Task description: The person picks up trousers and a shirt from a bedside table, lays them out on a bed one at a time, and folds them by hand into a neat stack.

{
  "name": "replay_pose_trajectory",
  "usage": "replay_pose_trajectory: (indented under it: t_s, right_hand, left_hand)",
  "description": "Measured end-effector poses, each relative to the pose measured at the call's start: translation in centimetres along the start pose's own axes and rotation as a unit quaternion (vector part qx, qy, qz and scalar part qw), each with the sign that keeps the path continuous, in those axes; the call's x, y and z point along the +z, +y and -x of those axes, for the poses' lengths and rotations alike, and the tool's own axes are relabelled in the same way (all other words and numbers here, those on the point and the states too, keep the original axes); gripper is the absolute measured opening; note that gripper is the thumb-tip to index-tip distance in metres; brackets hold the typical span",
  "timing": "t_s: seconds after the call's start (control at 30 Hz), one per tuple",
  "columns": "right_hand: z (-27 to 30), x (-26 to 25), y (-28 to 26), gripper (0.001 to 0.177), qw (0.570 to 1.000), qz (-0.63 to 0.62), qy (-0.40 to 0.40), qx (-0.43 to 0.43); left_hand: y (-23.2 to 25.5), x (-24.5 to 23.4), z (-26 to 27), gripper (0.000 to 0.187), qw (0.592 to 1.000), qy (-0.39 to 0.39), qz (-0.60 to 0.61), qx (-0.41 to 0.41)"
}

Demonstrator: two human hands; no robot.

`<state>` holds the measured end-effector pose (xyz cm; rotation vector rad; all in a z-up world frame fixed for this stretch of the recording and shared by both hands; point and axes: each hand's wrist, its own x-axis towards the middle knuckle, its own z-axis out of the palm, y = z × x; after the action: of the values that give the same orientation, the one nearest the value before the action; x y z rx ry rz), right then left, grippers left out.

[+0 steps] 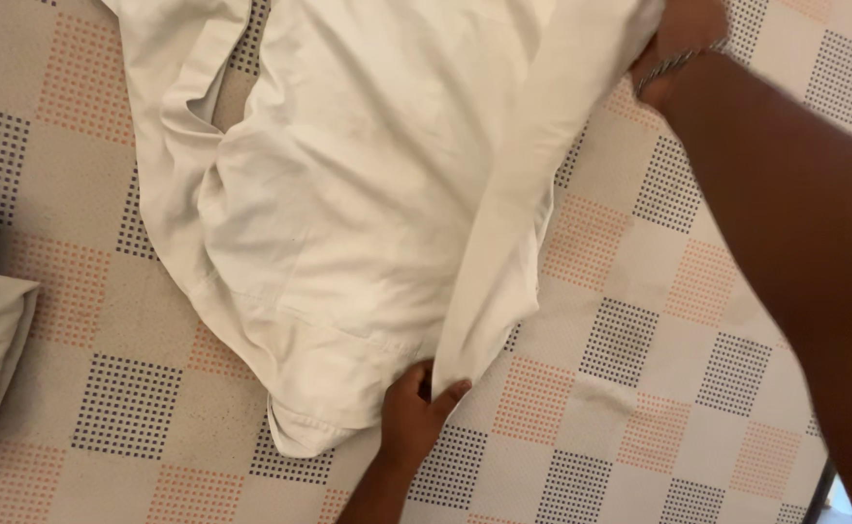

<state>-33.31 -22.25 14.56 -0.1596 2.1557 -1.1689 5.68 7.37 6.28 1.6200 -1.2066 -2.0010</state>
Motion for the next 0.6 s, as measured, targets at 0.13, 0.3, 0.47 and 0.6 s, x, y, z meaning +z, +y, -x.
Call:
replay_pose_trajectory:
  t_s: [0.13, 0.3, 0.47, 0.6]
  right_hand:
    - [1.7, 0.9, 5.1, 0.039, 0.985, 0.130, -0.048, 0.101]
    - [1.2, -0.1, 9.8, 0.027, 0.977, 0.161, -0.121, 0.062]
    - [-3.2, -0.8, 7.8, 0.019, 0.989, -0.124, -0.075, 0.038]
    - [-4.4, -1.6, 8.6, 0.027, 0.998, 0.063, -0.025, 0.013]
  left_hand:
    - [-0.4, -0.1, -0.9, 0.035, 0.981, -0.014, -0.191, 0.023]
    - [-1.5, 1.0, 0.6, 0.039, 0.994, 0.013, -0.103, 0.017]
    - [-1.0, 0.2, 1.1, 0.061, 0.995, 0.010, -0.069, -0.069]
    - [0.7, -1.1, 0.1, 0.074, 0.968, 0.029, -0.239, -0.064]
